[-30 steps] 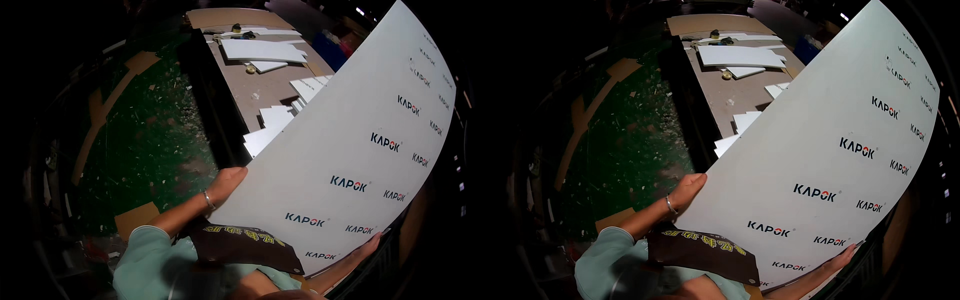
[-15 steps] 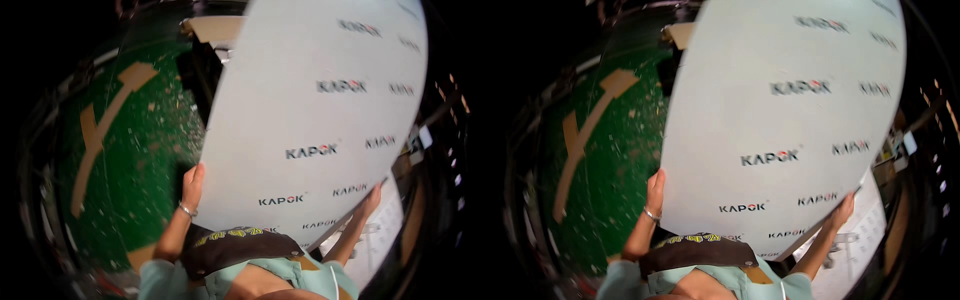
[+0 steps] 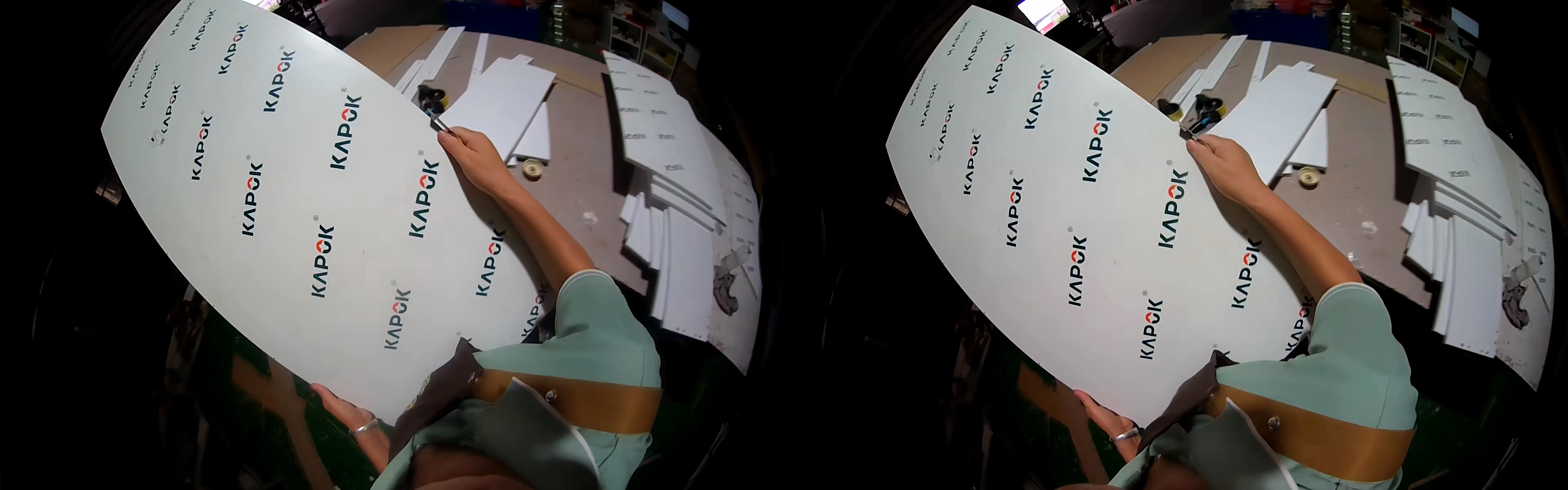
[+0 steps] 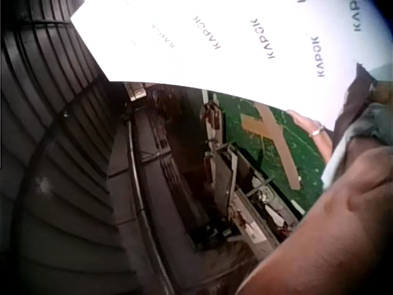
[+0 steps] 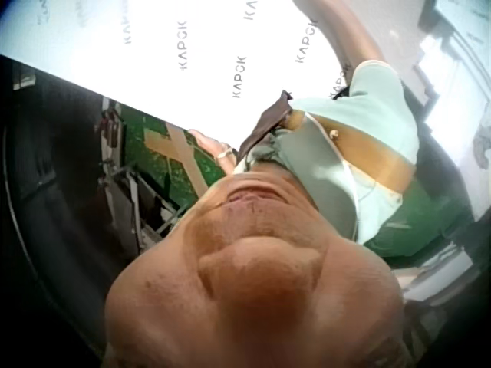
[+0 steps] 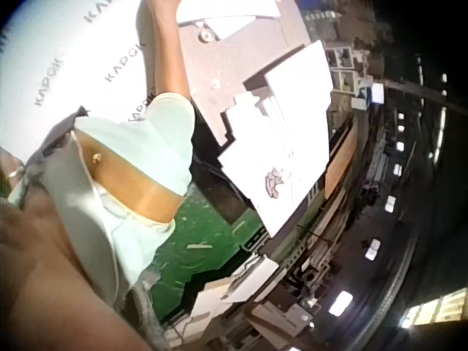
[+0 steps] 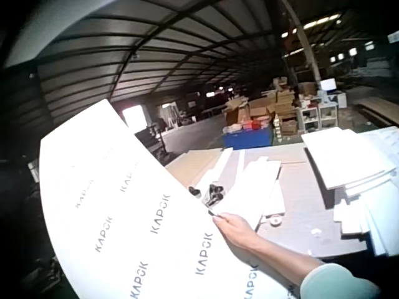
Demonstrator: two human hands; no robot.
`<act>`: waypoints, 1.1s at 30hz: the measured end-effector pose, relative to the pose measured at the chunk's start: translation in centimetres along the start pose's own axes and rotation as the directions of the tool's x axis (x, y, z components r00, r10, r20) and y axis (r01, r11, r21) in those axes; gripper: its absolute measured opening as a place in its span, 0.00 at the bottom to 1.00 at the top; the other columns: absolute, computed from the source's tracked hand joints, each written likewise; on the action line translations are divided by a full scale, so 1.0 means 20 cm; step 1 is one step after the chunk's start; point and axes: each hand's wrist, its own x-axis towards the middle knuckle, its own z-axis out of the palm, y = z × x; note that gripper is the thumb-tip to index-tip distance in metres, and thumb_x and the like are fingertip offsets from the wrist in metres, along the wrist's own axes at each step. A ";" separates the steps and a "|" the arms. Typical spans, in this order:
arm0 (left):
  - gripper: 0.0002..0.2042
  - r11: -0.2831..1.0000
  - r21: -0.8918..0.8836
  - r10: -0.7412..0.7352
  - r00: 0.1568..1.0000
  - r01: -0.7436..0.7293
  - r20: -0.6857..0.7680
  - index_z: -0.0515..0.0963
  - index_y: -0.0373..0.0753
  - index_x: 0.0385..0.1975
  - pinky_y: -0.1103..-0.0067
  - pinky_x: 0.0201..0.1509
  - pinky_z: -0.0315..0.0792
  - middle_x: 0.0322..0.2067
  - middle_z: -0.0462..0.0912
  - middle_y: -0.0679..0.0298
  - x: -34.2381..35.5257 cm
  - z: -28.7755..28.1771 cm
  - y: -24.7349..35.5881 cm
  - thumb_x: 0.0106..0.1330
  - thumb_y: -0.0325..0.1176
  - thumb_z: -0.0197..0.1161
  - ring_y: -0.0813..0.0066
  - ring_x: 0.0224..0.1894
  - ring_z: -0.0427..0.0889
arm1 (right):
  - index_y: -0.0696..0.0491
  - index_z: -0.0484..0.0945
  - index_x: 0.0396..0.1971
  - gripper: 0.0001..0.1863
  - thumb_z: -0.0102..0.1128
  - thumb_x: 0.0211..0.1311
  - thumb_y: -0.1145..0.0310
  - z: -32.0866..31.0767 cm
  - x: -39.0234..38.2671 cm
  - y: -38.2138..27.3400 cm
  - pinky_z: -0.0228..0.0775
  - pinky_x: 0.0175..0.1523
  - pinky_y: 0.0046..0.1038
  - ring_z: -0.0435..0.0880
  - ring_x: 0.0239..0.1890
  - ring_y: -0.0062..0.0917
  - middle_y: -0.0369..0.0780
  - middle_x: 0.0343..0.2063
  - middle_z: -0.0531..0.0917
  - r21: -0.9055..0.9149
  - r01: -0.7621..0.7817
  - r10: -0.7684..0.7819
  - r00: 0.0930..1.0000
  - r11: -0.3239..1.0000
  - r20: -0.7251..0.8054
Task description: The person trims the edges of large white panels using a utility knife on a green workbench. They repeatedly align the panels, score the edges, and peel away excess material, then stack the trimmed pieces.
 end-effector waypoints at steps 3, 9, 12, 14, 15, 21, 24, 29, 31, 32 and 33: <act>0.36 1.000 0.006 -0.018 0.999 0.019 -0.040 0.56 0.32 0.68 0.66 0.64 0.66 0.66 0.62 0.53 -0.22 -0.04 -0.16 0.74 0.58 0.41 0.57 0.64 0.67 | 0.61 0.79 0.37 0.22 0.50 0.69 0.53 -0.08 -0.17 0.05 0.68 0.42 0.28 0.77 0.31 0.28 0.44 0.26 0.80 -0.060 0.030 -0.030 1.000 0.998 0.007; 0.35 1.000 -0.025 -0.007 1.000 0.007 -0.009 0.58 0.30 0.67 0.68 0.65 0.65 0.65 0.64 0.52 -0.31 -0.26 0.00 0.74 0.57 0.43 0.57 0.63 0.68 | 0.62 0.77 0.34 0.23 0.51 0.68 0.54 -0.04 -0.33 -0.10 0.68 0.39 0.32 0.76 0.29 0.29 0.45 0.24 0.80 -0.032 0.098 -0.099 0.995 0.995 -0.014; 0.35 0.995 0.052 0.093 0.991 -0.088 -0.095 0.59 0.29 0.66 0.69 0.65 0.65 0.64 0.67 0.53 -0.28 -0.44 0.01 0.74 0.56 0.44 0.58 0.61 0.70 | 0.62 0.76 0.33 0.22 0.51 0.68 0.54 0.01 -0.42 -0.16 0.67 0.37 0.33 0.75 0.27 0.29 0.45 0.22 0.79 -0.050 0.085 -0.087 0.996 0.995 -0.021; 0.33 0.997 0.015 0.078 0.992 -0.077 -0.099 0.60 0.27 0.64 0.70 0.66 0.64 0.64 0.65 0.51 -0.27 -0.49 0.00 0.75 0.53 0.45 0.60 0.62 0.69 | 0.61 0.76 0.32 0.22 0.51 0.68 0.54 0.04 -0.46 -0.18 0.67 0.37 0.33 0.75 0.26 0.29 0.45 0.22 0.78 0.010 0.119 -0.118 0.992 0.993 -0.043; 0.31 0.997 -0.012 0.076 0.992 -0.077 -0.105 0.61 0.26 0.63 0.70 0.67 0.63 0.64 0.65 0.50 -0.29 -0.52 -0.02 0.75 0.51 0.45 0.60 0.62 0.68 | 0.61 0.76 0.31 0.22 0.51 0.68 0.54 0.06 -0.48 -0.20 0.67 0.36 0.33 0.75 0.26 0.29 0.45 0.22 0.78 0.041 0.145 -0.143 0.988 0.989 -0.050; 0.34 0.996 0.054 0.075 0.989 -0.069 -0.131 0.63 0.23 0.61 0.70 0.66 0.63 0.61 0.69 0.48 -0.39 -0.81 0.13 0.74 0.55 0.45 0.61 0.59 0.70 | 0.62 0.77 0.32 0.22 0.52 0.68 0.54 0.15 -0.74 -0.32 0.68 0.36 0.31 0.75 0.25 0.27 0.45 0.22 0.79 -0.054 0.095 -0.098 0.994 0.994 -0.055; 0.33 0.999 0.034 0.031 0.988 -0.026 -0.151 0.67 0.24 0.58 0.71 0.60 0.70 0.54 0.76 0.50 -0.57 -1.07 0.19 0.74 0.55 0.45 0.61 0.53 0.76 | 0.62 0.78 0.34 0.21 0.53 0.68 0.55 0.22 -1.07 -0.42 0.68 0.37 0.32 0.76 0.26 0.27 0.44 0.22 0.80 -0.113 0.167 -0.176 0.982 0.979 -0.069; 0.30 0.993 0.109 -0.030 0.999 0.034 -0.033 0.72 0.28 0.55 0.71 0.54 0.73 0.50 0.78 0.55 0.62 -1.11 0.42 0.74 0.55 0.47 0.65 0.51 0.77 | 0.64 0.77 0.32 0.22 0.53 0.68 0.55 0.85 -0.59 -0.50 0.67 0.36 0.31 0.76 0.27 0.26 0.46 0.22 0.80 -0.131 0.073 -0.094 0.982 0.989 -0.166; 0.30 0.990 0.127 0.023 0.973 -0.054 0.231 0.71 0.28 0.55 0.72 0.52 0.73 0.50 0.78 0.55 1.31 -1.16 0.49 0.74 0.54 0.46 0.65 0.50 0.77 | 0.64 0.77 0.30 0.22 0.54 0.68 0.56 1.22 -0.35 -0.35 0.67 0.35 0.30 0.74 0.26 0.24 0.45 0.20 0.79 -0.183 0.025 -0.070 0.967 0.983 -0.244; 0.29 0.909 0.366 0.138 0.972 -0.201 0.191 0.72 0.28 0.55 0.73 0.52 0.73 0.48 0.79 0.56 1.75 -1.08 0.58 0.74 0.54 0.46 0.65 0.48 0.78 | 0.64 0.77 0.29 0.22 0.54 0.67 0.56 1.38 -0.25 -0.31 0.67 0.35 0.30 0.74 0.26 0.24 0.45 0.20 0.78 -0.170 -0.020 -0.041 0.937 0.985 -0.346; 0.29 0.901 0.402 0.083 0.973 -0.166 0.216 0.73 0.27 0.53 0.73 0.53 0.72 0.48 0.79 0.55 1.97 -0.94 0.70 0.75 0.52 0.44 0.65 0.48 0.78 | 0.64 0.77 0.29 0.22 0.54 0.67 0.56 1.53 -0.10 -0.26 0.66 0.35 0.30 0.74 0.26 0.24 0.45 0.20 0.78 -0.164 -0.036 -0.030 0.923 0.986 -0.383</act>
